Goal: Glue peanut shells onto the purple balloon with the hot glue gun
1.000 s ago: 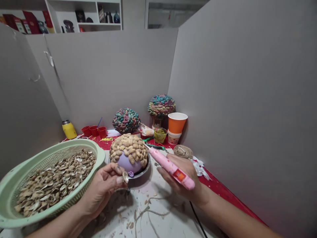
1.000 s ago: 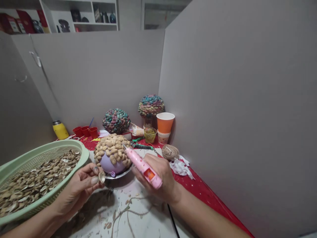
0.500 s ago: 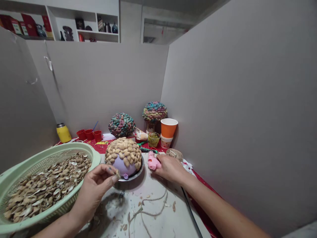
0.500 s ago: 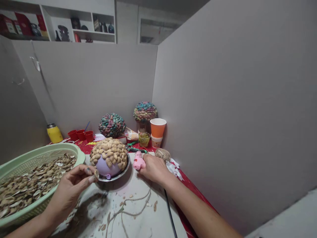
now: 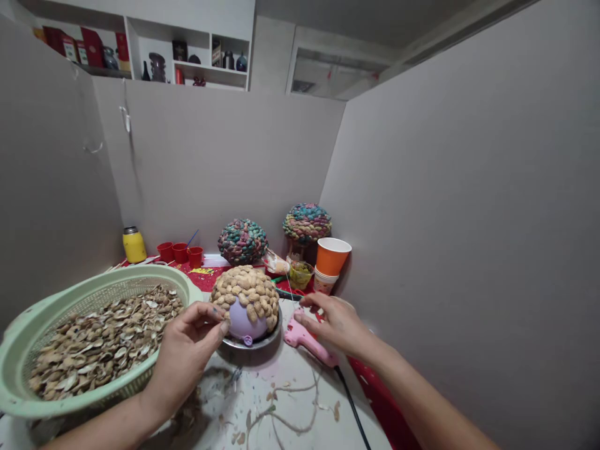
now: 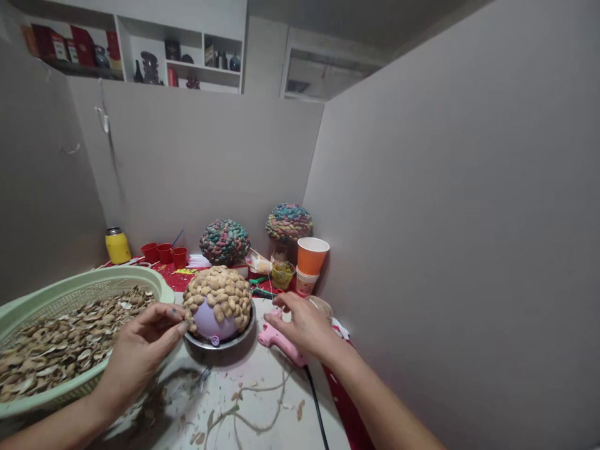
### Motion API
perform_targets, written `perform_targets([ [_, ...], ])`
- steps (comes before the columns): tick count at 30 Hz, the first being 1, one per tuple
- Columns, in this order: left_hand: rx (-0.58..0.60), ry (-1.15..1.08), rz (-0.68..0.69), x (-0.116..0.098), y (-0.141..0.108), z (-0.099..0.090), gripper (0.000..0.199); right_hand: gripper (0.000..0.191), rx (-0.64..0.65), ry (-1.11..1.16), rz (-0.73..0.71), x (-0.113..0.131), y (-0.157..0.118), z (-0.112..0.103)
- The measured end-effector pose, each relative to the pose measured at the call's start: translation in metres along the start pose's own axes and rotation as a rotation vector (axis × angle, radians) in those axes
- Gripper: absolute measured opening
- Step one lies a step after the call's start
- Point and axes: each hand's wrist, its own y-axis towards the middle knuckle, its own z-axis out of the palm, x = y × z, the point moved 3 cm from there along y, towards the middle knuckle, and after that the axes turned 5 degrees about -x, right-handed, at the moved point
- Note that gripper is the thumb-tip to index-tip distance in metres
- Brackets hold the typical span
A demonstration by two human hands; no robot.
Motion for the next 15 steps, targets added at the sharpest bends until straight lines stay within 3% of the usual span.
perform_targets([
  [7, -0.011, 0.091, 0.141, 0.002, -0.001, -0.004, 0.010, 0.041, -0.221, 0.363, -0.270, 0.065, 0.033, -0.021],
  [11, -0.024, 0.149, 0.213, 0.002, 0.000, -0.007, 0.011, 0.062, -0.108, 0.413, -0.246, 0.072, 0.065, 0.000],
  [15, -0.057, 0.199, 0.275, -0.001, 0.001, -0.007, 0.013, 0.068, -0.012, 0.452, -0.242, 0.067, 0.084, 0.021],
])
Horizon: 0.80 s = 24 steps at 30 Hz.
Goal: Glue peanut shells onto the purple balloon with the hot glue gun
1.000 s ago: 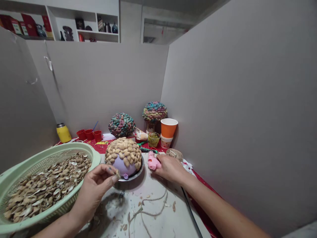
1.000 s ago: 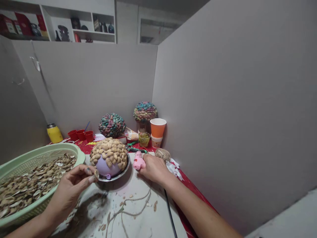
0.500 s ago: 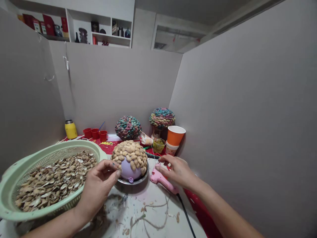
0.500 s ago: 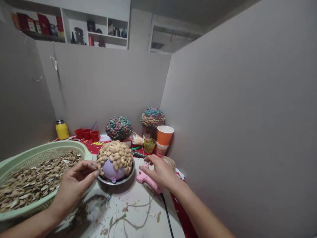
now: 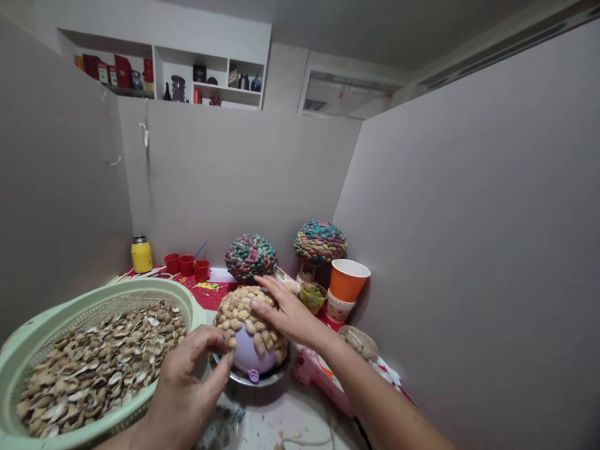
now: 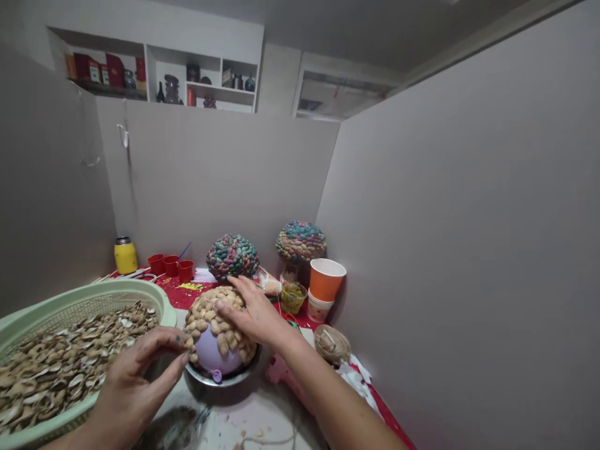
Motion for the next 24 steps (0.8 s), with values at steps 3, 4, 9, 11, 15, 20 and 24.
perform_targets([
  [3, 0.009, 0.044, 0.026, 0.001, 0.002, 0.005, 0.015, 0.064, 0.019, 0.053, 0.022, -0.006, 0.001, 0.005],
  [4, 0.020, 0.061, 0.025, 0.001, 0.003, 0.007, 0.015, 0.062, 0.012, 0.068, 0.032, -0.007, 0.000, 0.006],
  [9, 0.039, 0.126, -0.005, 0.002, 0.010, 0.020, 0.016, 0.059, -0.024, 0.123, 0.066, -0.009, -0.004, 0.006],
  [11, 0.043, 0.147, 0.017, 0.001, 0.011, 0.022, 0.017, 0.059, -0.031, 0.137, 0.077, -0.009, -0.005, 0.005],
  [15, 0.065, 0.219, 0.137, 0.000, 0.011, 0.022, 0.016, 0.060, -0.047, 0.139, 0.079, -0.011, -0.005, 0.006],
  [20, 0.116, 0.389, 0.418, -0.002, 0.009, 0.026, 0.015, 0.061, -0.058, 0.131, 0.064, -0.013, -0.004, 0.008],
  [24, 0.136, 0.450, 0.530, -0.003, 0.008, 0.030, 0.019, 0.061, -0.063, 0.128, 0.053, -0.012, -0.006, 0.009],
])
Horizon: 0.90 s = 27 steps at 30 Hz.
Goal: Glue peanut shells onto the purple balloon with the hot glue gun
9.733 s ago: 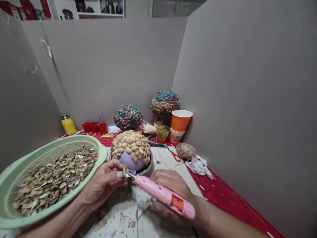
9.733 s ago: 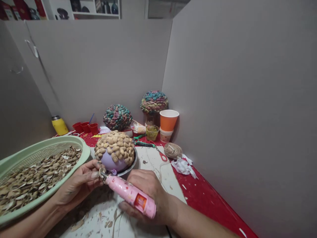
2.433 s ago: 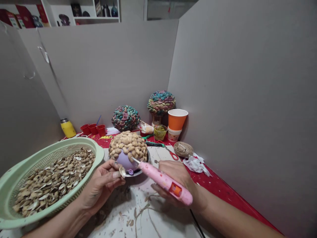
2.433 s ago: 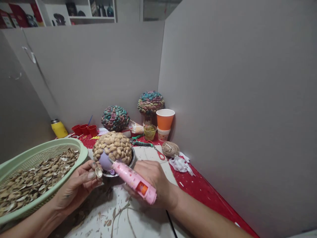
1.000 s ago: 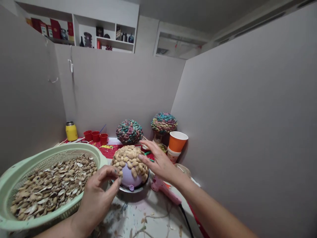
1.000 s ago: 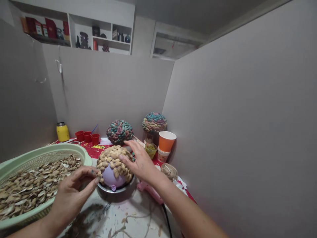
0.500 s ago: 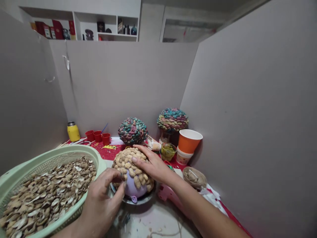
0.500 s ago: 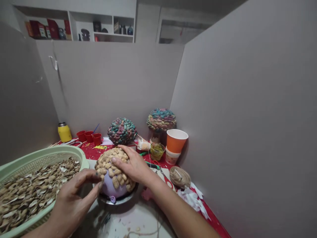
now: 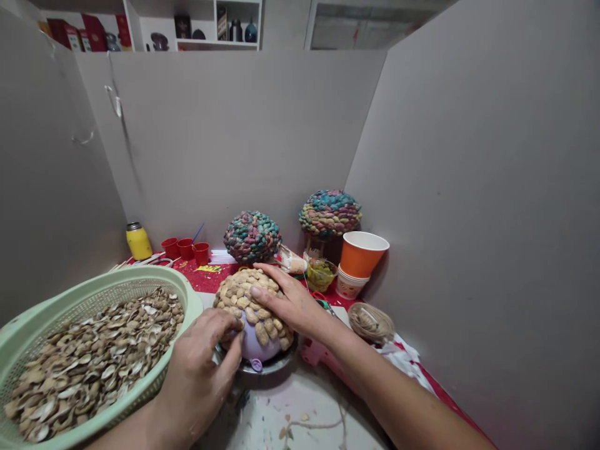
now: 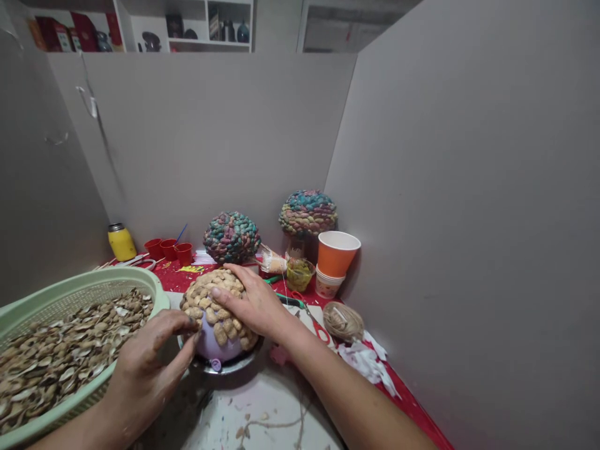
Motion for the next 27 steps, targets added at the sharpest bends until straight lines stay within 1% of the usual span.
perform_targets([
  [6, -0.001, 0.134, 0.142, 0.002, -0.005, 0.002, 0.021, 0.063, 0.004, -0.005, 0.011, 0.001, 0.000, -0.001],
  [8, 0.002, 0.183, 0.216, 0.005, -0.009, 0.002, 0.023, 0.064, 0.003, -0.005, 0.012, 0.001, 0.000, -0.002],
  [11, 0.063, 0.261, 0.400, 0.008, -0.018, 0.001, 0.030, 0.066, -0.001, -0.015, 0.004, 0.001, 0.000, -0.002],
  [14, 0.118, 0.306, 0.586, 0.008, -0.022, -0.003, 0.027, 0.066, -0.012, -0.017, -0.008, 0.001, 0.000, -0.001],
  [17, 0.119, 0.355, 0.699, 0.003, -0.017, -0.007, 0.025, 0.066, -0.015, -0.013, -0.015, 0.001, 0.001, 0.000],
  [19, 0.123, 0.401, 0.731, 0.001, -0.014, -0.007, 0.029, 0.066, -0.017, -0.015, -0.020, 0.002, 0.001, -0.001],
  [22, 0.143, 0.439, 0.739, 0.001, -0.012, -0.004, 0.031, 0.065, -0.021, -0.014, -0.028, 0.003, 0.001, -0.002],
  [27, 0.160, 0.426, 0.735, 0.008, -0.017, -0.001, 0.030, 0.062, -0.032, -0.008, -0.042, 0.003, 0.000, -0.003],
])
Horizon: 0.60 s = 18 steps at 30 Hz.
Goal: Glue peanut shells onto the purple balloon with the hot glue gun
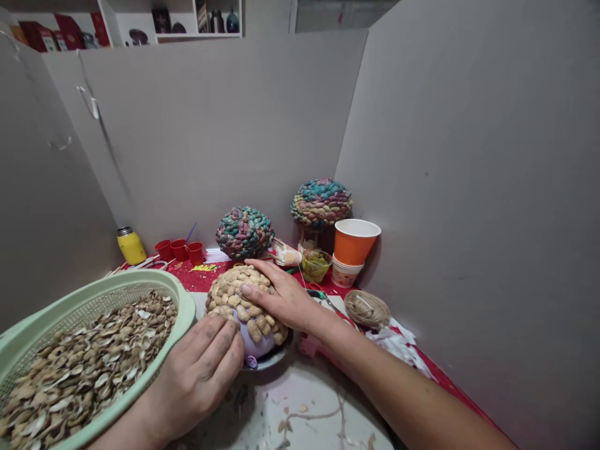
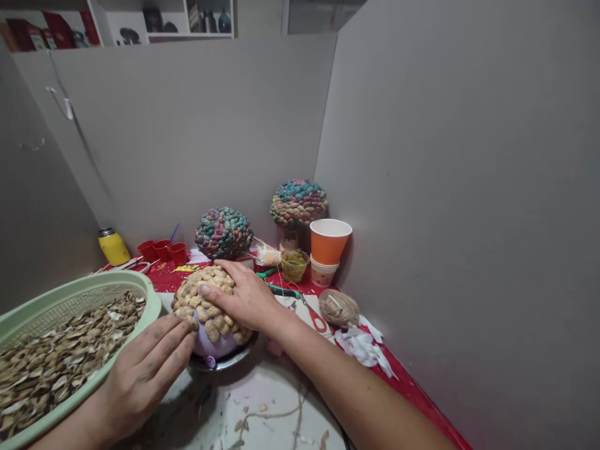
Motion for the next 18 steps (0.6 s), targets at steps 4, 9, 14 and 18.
perform_targets([
  [4, -0.022, -0.102, -0.040, 0.0009, -0.0055, 0.0047, 0.028, 0.064, 0.000, 0.002, -0.007, 0.0002, 0.0003, 0.0004],
  [9, -0.122, -0.204, -0.285, 0.0039, -0.0051, 0.0074, 0.025, 0.064, 0.002, -0.002, 0.003, 0.0010, -0.0014, -0.0003],
  [14, -0.214, -0.191, -0.504, 0.0044, -0.0004, 0.0048, 0.026, 0.061, 0.005, -0.004, 0.009, 0.0001, -0.0016, -0.0005],
  [18, -0.217, -0.214, -0.555, 0.0023, -0.0005, 0.0078, 0.026, 0.058, 0.003, -0.003, 0.006, -0.0011, -0.0007, -0.0002],
])
